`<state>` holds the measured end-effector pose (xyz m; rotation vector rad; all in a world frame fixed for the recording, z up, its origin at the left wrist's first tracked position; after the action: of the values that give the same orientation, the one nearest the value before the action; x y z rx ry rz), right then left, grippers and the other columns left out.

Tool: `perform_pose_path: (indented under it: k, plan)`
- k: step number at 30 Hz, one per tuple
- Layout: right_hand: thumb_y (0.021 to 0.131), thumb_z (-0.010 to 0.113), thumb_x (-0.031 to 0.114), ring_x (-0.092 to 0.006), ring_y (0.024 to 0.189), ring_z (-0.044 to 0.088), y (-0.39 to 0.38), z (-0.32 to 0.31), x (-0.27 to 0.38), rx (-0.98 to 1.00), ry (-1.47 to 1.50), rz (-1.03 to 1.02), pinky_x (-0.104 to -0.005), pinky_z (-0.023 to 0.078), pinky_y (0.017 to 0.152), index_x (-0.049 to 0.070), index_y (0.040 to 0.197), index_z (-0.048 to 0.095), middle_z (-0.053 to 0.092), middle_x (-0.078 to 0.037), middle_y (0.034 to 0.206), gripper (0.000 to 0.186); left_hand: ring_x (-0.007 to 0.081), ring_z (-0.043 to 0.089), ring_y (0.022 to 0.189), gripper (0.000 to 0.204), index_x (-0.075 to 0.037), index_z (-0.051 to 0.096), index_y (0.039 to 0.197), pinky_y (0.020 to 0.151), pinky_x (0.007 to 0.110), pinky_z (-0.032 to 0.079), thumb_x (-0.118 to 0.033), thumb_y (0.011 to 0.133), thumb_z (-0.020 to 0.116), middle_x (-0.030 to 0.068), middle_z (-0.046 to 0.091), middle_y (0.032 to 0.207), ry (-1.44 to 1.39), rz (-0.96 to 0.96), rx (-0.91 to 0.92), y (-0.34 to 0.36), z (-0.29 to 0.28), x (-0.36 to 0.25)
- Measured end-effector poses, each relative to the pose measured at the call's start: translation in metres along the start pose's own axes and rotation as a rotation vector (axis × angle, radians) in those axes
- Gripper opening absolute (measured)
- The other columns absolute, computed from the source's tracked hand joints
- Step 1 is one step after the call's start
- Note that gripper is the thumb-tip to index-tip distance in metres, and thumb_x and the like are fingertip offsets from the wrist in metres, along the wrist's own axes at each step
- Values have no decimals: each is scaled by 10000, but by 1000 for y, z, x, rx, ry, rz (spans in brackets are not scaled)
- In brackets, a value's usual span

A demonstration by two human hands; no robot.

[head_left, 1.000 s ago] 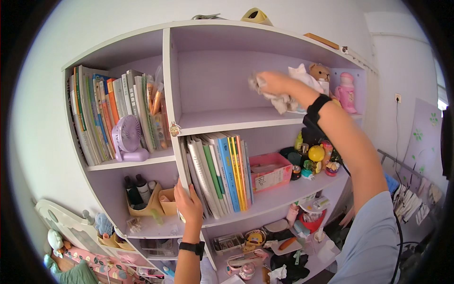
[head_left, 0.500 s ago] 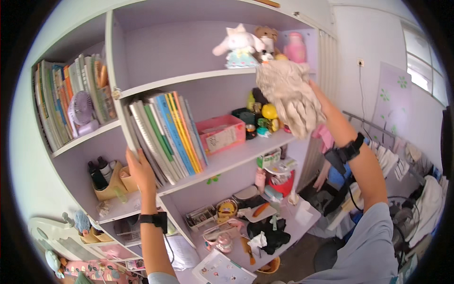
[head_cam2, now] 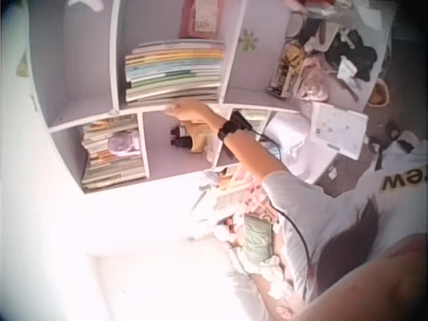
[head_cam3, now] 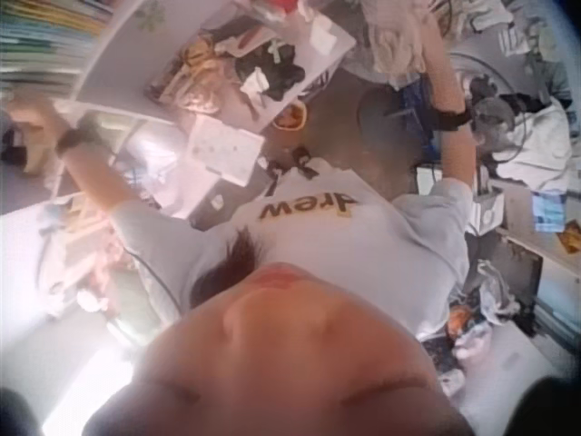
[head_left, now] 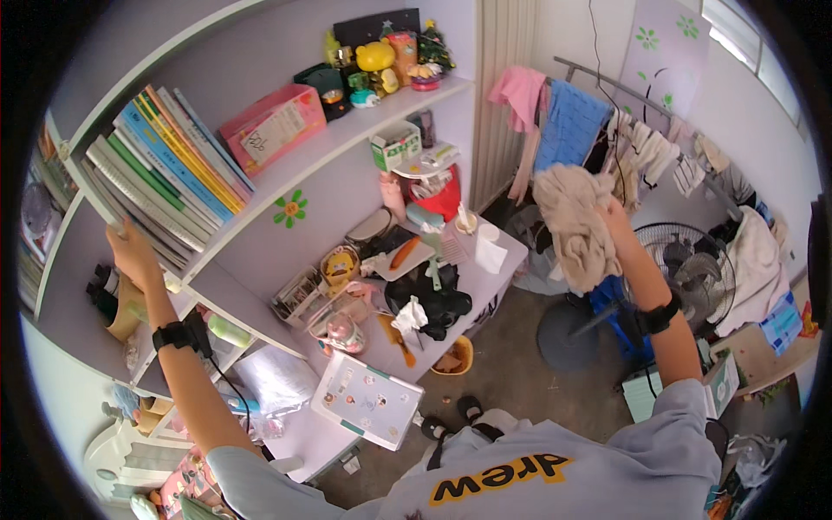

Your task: The person picks up various books and a pink gift box from around the room and places them onto a shelf.

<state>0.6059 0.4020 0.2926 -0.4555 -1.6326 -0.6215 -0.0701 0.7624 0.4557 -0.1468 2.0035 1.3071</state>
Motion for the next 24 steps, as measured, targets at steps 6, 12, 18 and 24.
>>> perform_pose_path:
  k: [6,12,18,24]
  plan:
    - [843,569,166,-119,804,545,-65,-60,-143,-123,29,80,-260,457,702,-5,1068,526,575,-38,946,286,386,591,818,377,-79,496,1144,692,418,460,-365,899,466,196,626,915,65,39,22,7,-1,4]
    - [839,575,145,-179,826,566,-82,-48,-267,-294,43,365,-315,461,712,0,1063,541,586,-82,953,269,238,509,1131,425,-51,395,1313,891,318,410,-177,911,449,155,492,1268,-294,191,65,-67,-29,10]
    - [824,600,149,-223,925,557,-14,-33,-331,-223,-181,384,-339,449,784,1,1182,461,554,-135,1062,412,282,478,1157,420,-29,371,1314,933,343,400,-100,905,435,143,477,1264,-184,116,334,-234,-69,34]
    - [822,588,140,-290,1069,484,93,-30,-369,-382,-236,272,-388,390,900,95,1325,264,468,-149,1186,600,269,545,1019,400,-3,432,1257,806,337,450,-54,860,433,181,515,1205,284,-285,257,-426,-177,127]
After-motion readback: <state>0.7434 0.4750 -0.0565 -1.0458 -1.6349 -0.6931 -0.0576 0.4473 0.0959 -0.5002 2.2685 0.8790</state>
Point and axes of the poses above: each hand's wrist, its own y-axis towards the middle knuckle, its own z-axis out of the palm, x = y × z, the point moved 8 cm from there along y, towards the middle knuckle
